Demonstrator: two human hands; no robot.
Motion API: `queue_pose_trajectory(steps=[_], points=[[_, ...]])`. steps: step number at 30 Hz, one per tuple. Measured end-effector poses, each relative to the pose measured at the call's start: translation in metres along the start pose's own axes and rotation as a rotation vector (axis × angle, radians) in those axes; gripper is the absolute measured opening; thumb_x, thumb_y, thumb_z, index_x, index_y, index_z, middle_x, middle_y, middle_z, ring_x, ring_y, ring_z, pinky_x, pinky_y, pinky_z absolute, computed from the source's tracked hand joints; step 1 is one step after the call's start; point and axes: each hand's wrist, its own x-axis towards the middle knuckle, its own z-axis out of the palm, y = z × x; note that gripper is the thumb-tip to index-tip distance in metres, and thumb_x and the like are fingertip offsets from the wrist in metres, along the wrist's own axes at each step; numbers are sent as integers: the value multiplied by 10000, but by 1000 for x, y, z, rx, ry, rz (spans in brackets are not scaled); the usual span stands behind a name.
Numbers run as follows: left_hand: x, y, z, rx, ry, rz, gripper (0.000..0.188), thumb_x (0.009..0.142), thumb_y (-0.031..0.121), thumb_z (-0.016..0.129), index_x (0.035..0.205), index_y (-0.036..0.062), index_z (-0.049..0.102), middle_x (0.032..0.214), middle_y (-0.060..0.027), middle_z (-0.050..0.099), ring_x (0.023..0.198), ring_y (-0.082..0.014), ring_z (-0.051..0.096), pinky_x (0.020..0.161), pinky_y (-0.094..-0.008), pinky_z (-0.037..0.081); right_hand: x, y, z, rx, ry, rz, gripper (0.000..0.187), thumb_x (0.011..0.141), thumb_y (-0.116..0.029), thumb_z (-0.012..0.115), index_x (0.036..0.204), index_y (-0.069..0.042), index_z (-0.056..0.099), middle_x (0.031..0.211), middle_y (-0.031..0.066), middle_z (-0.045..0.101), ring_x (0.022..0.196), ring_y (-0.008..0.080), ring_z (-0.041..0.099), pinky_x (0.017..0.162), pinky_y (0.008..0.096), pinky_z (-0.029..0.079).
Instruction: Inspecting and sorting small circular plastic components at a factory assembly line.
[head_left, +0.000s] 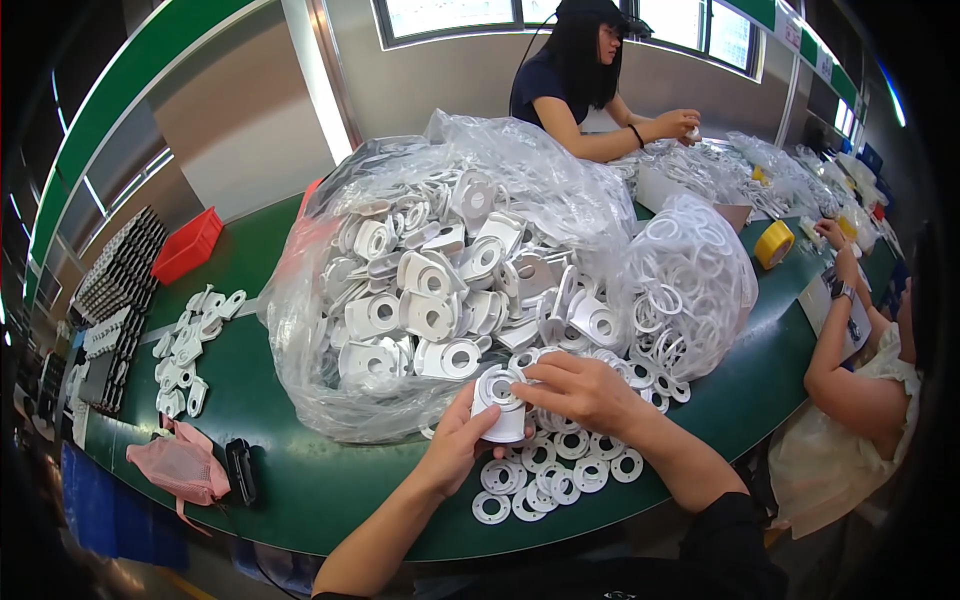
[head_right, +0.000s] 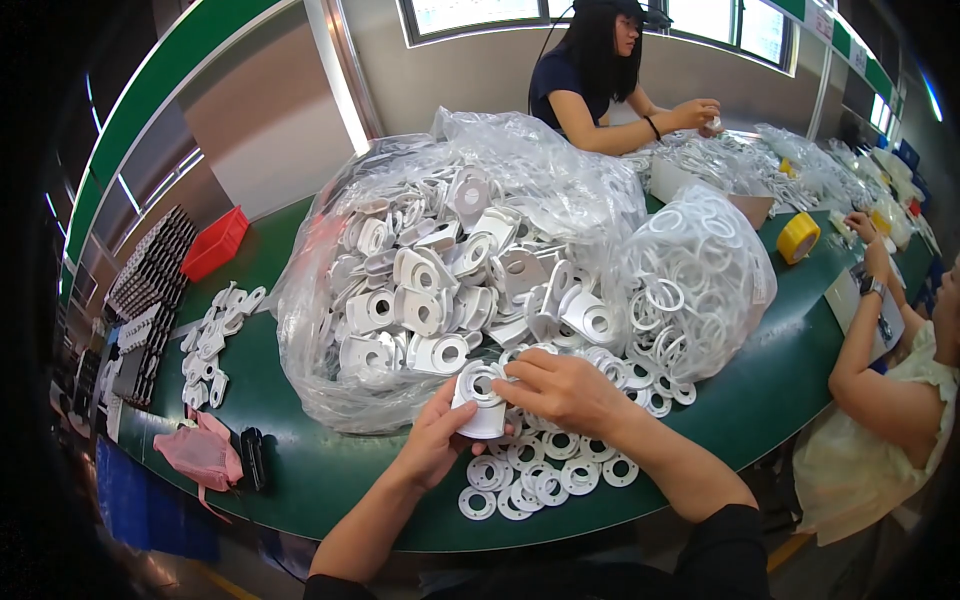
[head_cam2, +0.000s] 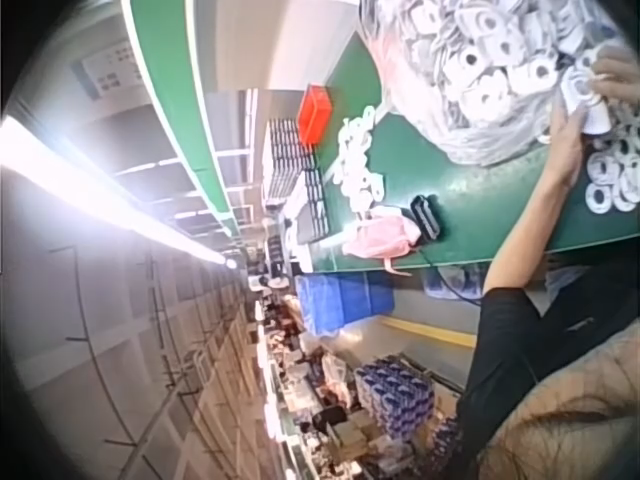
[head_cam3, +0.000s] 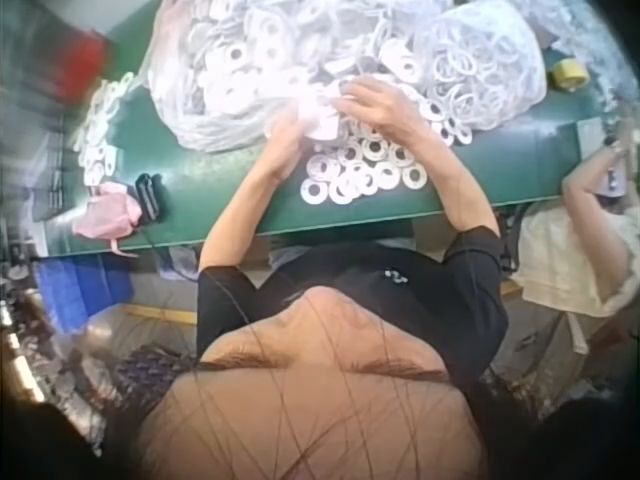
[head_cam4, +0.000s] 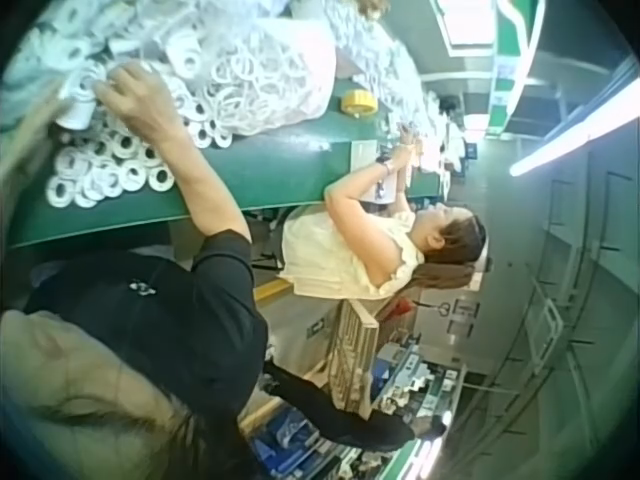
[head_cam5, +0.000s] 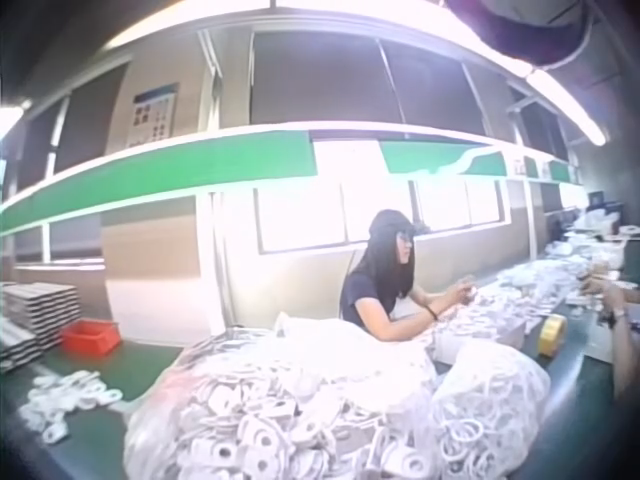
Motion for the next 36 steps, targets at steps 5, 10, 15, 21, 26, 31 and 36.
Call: queue_pose_trajectory(steps=[5,10,15,21,26,31,36], points=[[-1,-5,-2,52,2,17,379,936,103,419,1297,39,322,1035,-97,592,837,-153,639,527,-187,448,1,-2,1,47,27,3,378,680,-50,586,1055,-90,615,952,64,588,871,229,595,667,307,532],[-3,-3,0,142,71,68,354,904,57,441,1253,24,392,1046,-94,595,809,-139,641,568,-199,473,4,-4,2,112,111,78,365,721,-60,622,1085,-83,612,935,71,606,841,236,590,652,323,512],[-4,-10,7,497,58,247,344,850,65,524,1187,17,476,1025,-74,604,830,-144,621,689,-254,493,1,-11,6,648,111,474,220,813,-97,638,1025,-38,653,890,89,620,784,211,583,668,294,461],[-7,-3,14,1012,121,412,308,837,183,620,1098,47,529,780,-162,631,692,-290,637,619,-325,477,0,-4,0,1023,-20,620,144,830,-28,608,962,-2,657,854,52,610,763,97,567,659,226,439],[-10,-2,10,1168,218,473,164,892,176,510,835,23,527,646,-166,549,582,-353,557,522,-414,415,11,-21,-3,719,-42,522,81,815,-72,606,874,-17,599,789,96,579,696,218,572,634,297,444],[-6,-10,2,1237,175,659,161,824,146,556,729,30,495,636,-148,502,615,-323,517,553,-418,402,9,-25,0,625,-89,490,60,784,-77,625,801,-34,587,728,120,549,661,292,543,595,344,425],[-6,-15,8,891,246,590,118,887,144,508,836,37,514,634,-148,503,619,-321,530,545,-363,404,5,-28,10,841,198,635,115,807,-52,621,908,-4,599,772,52,598,717,141,557,662,246,437]])
